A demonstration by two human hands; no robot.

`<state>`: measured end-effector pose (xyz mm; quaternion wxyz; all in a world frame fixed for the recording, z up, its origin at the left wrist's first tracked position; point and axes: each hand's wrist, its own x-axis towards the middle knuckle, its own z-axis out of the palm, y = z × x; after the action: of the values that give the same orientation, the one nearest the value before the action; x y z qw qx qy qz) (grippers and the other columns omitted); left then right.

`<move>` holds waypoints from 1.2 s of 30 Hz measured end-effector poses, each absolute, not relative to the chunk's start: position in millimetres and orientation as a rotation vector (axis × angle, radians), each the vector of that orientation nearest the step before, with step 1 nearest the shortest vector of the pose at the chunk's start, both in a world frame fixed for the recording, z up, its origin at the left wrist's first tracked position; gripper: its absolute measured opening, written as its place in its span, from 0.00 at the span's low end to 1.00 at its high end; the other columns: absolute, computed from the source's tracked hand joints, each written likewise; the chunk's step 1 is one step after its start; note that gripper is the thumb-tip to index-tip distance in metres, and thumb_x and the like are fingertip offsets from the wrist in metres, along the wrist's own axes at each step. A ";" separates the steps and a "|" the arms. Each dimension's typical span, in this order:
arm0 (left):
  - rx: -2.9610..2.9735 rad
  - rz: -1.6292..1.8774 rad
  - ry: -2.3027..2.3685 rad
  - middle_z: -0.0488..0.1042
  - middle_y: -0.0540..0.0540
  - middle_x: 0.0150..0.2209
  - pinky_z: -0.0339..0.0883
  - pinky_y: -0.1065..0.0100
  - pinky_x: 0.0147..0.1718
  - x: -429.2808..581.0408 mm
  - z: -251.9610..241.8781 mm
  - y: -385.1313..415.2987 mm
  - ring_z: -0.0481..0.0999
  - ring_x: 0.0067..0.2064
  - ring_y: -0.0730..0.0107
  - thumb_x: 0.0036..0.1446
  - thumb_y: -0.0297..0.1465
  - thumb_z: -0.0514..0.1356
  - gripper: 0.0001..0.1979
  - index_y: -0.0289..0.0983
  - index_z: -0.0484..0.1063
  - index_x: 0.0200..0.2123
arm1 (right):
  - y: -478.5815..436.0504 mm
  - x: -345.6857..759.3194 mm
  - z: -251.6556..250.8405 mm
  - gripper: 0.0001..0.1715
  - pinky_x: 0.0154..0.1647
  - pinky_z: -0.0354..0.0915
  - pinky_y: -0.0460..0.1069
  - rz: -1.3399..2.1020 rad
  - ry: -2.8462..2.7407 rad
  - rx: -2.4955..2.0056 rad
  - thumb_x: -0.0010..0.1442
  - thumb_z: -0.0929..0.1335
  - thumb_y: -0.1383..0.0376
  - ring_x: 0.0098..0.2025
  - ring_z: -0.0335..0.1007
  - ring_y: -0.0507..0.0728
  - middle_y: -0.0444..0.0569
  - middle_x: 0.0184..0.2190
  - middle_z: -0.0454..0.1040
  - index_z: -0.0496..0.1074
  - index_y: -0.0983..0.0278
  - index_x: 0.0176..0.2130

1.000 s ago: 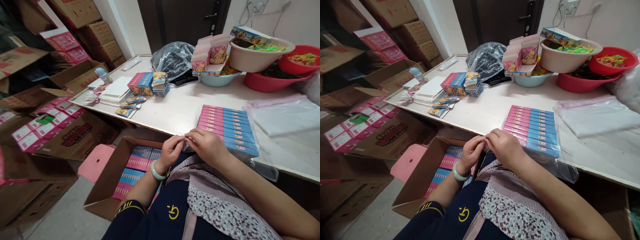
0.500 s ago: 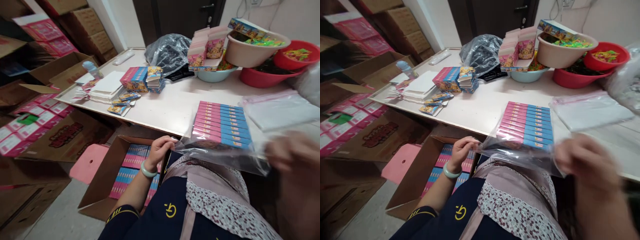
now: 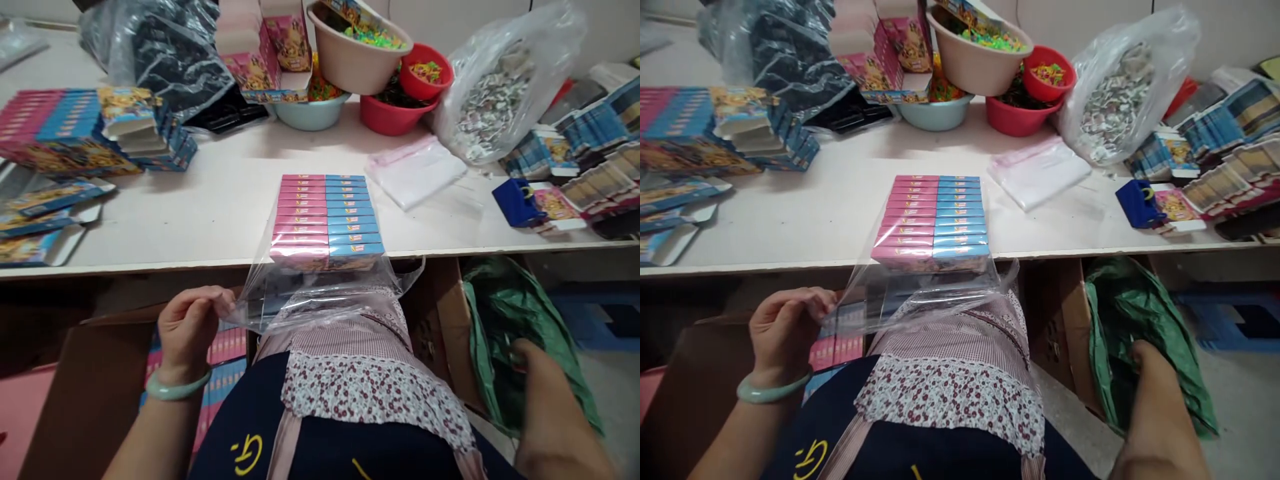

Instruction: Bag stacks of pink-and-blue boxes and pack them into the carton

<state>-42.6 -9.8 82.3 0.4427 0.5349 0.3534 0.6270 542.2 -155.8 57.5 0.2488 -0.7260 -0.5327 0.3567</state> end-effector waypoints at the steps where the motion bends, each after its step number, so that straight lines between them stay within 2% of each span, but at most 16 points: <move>1: 1.336 1.550 0.889 0.72 0.48 0.18 0.70 0.64 0.29 -43.1 83.9 -9.3 0.73 0.23 0.67 0.53 0.34 0.68 0.06 0.37 0.80 0.32 | -153.3 553.1 54.4 0.16 0.30 0.71 0.52 0.993 -1.440 -2.032 0.61 0.69 0.51 0.33 0.73 0.55 0.50 0.34 0.75 0.74 0.62 0.37; 3: 1.357 1.523 0.899 0.72 0.48 0.17 0.70 0.64 0.28 -42.3 86.2 -6.8 0.73 0.23 0.67 0.52 0.35 0.68 0.07 0.37 0.80 0.32 | -134.9 558.7 56.5 0.22 0.22 0.66 0.53 0.957 -1.412 -2.131 0.54 0.73 0.47 0.21 0.67 0.56 0.50 0.21 0.71 0.71 0.61 0.24; 5: 1.375 1.501 0.906 0.70 0.49 0.16 0.69 0.65 0.27 -39.4 87.6 -3.2 0.72 0.22 0.67 0.53 0.35 0.68 0.07 0.36 0.79 0.32 | -102.3 534.0 70.4 0.23 0.28 0.70 0.59 0.813 -1.441 -2.112 0.47 0.75 0.44 0.25 0.71 0.61 0.53 0.24 0.75 0.74 0.59 0.27; 6: 1.388 1.488 0.905 0.69 0.49 0.16 0.69 0.65 0.26 -38.2 88.1 -1.8 0.72 0.21 0.68 0.53 0.35 0.68 0.07 0.37 0.79 0.32 | -84.1 510.6 80.6 0.27 0.41 0.72 0.63 0.692 -1.479 -1.960 0.47 0.75 0.45 0.37 0.76 0.64 0.54 0.37 0.79 0.76 0.57 0.41; 7: 1.401 1.477 0.906 0.69 0.50 0.15 0.69 0.65 0.27 -38.1 88.6 -1.3 0.71 0.21 0.68 0.53 0.36 0.68 0.07 0.38 0.79 0.32 | -66.9 482.3 91.7 0.40 0.54 0.68 0.64 0.744 -1.626 -1.748 0.47 0.76 0.46 0.51 0.73 0.65 0.54 0.50 0.75 0.69 0.55 0.56; 9: 1.431 1.458 0.912 0.69 0.51 0.16 0.69 0.65 0.28 -43.3 90.0 -4.8 0.71 0.22 0.69 0.54 0.36 0.67 0.07 0.39 0.79 0.34 | -43.1 422.5 111.4 0.57 0.62 0.62 0.62 0.851 -1.802 -1.342 0.46 0.77 0.49 0.60 0.66 0.64 0.53 0.56 0.71 0.53 0.53 0.67; 11: 1.516 1.398 0.931 0.72 0.48 0.20 0.71 0.64 0.31 -57.4 91.6 -16.1 0.74 0.26 0.66 0.56 0.37 0.66 0.07 0.40 0.80 0.34 | -41.2 378.2 120.8 0.45 0.57 0.66 0.57 0.899 -1.856 -1.122 0.57 0.73 0.54 0.49 0.73 0.57 0.47 0.43 0.76 0.53 0.53 0.66; 14: 1.645 1.109 0.987 0.80 0.40 0.38 0.72 0.55 0.47 -84.7 90.6 -42.7 0.77 0.47 0.53 0.54 0.37 0.67 0.08 0.40 0.80 0.28 | -75.1 365.8 110.7 0.13 0.55 0.65 0.54 0.826 -2.144 -1.005 0.65 0.66 0.64 0.36 0.72 0.51 0.42 0.31 0.74 0.71 0.54 0.50; 16: 1.509 1.014 0.963 0.74 0.40 0.55 0.66 0.49 0.56 -94.3 86.7 -56.2 0.69 0.60 0.45 0.53 0.42 0.67 0.10 0.42 0.82 0.31 | -103.1 382.9 94.6 0.07 0.58 0.63 0.56 0.773 -2.329 -1.004 0.65 0.66 0.65 0.37 0.72 0.52 0.43 0.32 0.75 0.74 0.56 0.41; 18: 1.228 1.010 0.892 0.68 0.39 0.62 0.65 0.46 0.58 -91.2 82.1 -58.6 0.66 0.63 0.43 0.52 0.54 0.62 0.25 0.44 0.80 0.45 | -118.6 400.2 78.1 0.10 0.57 0.63 0.56 0.815 -2.197 -1.137 0.61 0.70 0.59 0.45 0.73 0.57 0.48 0.40 0.77 0.74 0.55 0.45; 21: 0.924 0.779 0.788 0.74 0.29 0.54 0.71 0.47 0.52 -69.2 78.9 -44.0 0.74 0.56 0.42 0.45 0.66 0.58 0.45 0.36 0.75 0.53 | -109.9 400.6 58.8 0.38 0.55 0.66 0.58 1.158 -1.549 -1.363 0.51 0.72 0.40 0.57 0.68 0.64 0.53 0.53 0.73 0.66 0.51 0.57; 23: 0.848 0.607 0.741 0.79 0.31 0.42 0.74 0.51 0.46 -53.2 80.2 -33.4 0.79 0.48 0.45 0.43 0.59 0.66 0.36 0.34 0.78 0.44 | -93.9 385.1 52.6 0.45 0.51 0.68 0.58 1.570 -1.155 -1.396 0.49 0.69 0.35 0.53 0.72 0.64 0.54 0.50 0.75 0.64 0.53 0.58; 26: 0.825 0.570 0.781 0.75 0.44 0.26 0.74 0.62 0.38 -40.8 80.7 -28.5 0.79 0.35 0.60 0.44 0.37 0.73 0.15 0.36 0.73 0.29 | -78.9 362.8 53.9 0.37 0.40 0.68 0.54 1.965 -0.887 -1.408 0.48 0.73 0.41 0.31 0.72 0.56 0.47 0.29 0.75 0.71 0.60 0.49; 28: 0.841 0.602 0.854 0.72 0.48 0.23 0.72 0.69 0.33 -41.5 74.7 -29.6 0.78 0.31 0.67 0.43 0.29 0.73 0.13 0.35 0.71 0.26 | -77.3 358.8 56.0 0.29 0.33 0.64 0.50 1.960 -0.905 -1.455 0.44 0.78 0.47 0.24 0.64 0.51 0.42 0.22 0.69 0.75 0.62 0.39; 32: 0.994 0.621 0.998 0.77 0.44 0.26 0.69 0.72 0.27 -50.5 49.6 -22.2 0.77 0.28 0.68 0.44 0.31 0.73 0.11 0.35 0.77 0.31 | -73.1 366.2 48.9 0.25 0.36 0.63 0.49 1.899 -1.060 -1.370 0.38 0.80 0.51 0.33 0.68 0.53 0.47 0.28 0.73 0.71 0.64 0.23; 36: 1.341 0.629 1.027 0.78 0.43 0.26 0.68 0.72 0.26 -53.3 29.2 1.2 0.75 0.27 0.69 0.47 0.34 0.70 0.08 0.35 0.80 0.27 | -60.2 366.3 31.6 0.24 0.35 0.63 0.49 1.922 -0.983 -1.353 0.40 0.79 0.51 0.30 0.69 0.53 0.45 0.26 0.73 0.73 0.62 0.30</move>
<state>-53.3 1.2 29.2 0.6207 0.5833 0.4470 0.2735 366.3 -60.2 31.6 0.2925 -0.5077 -0.3691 0.7214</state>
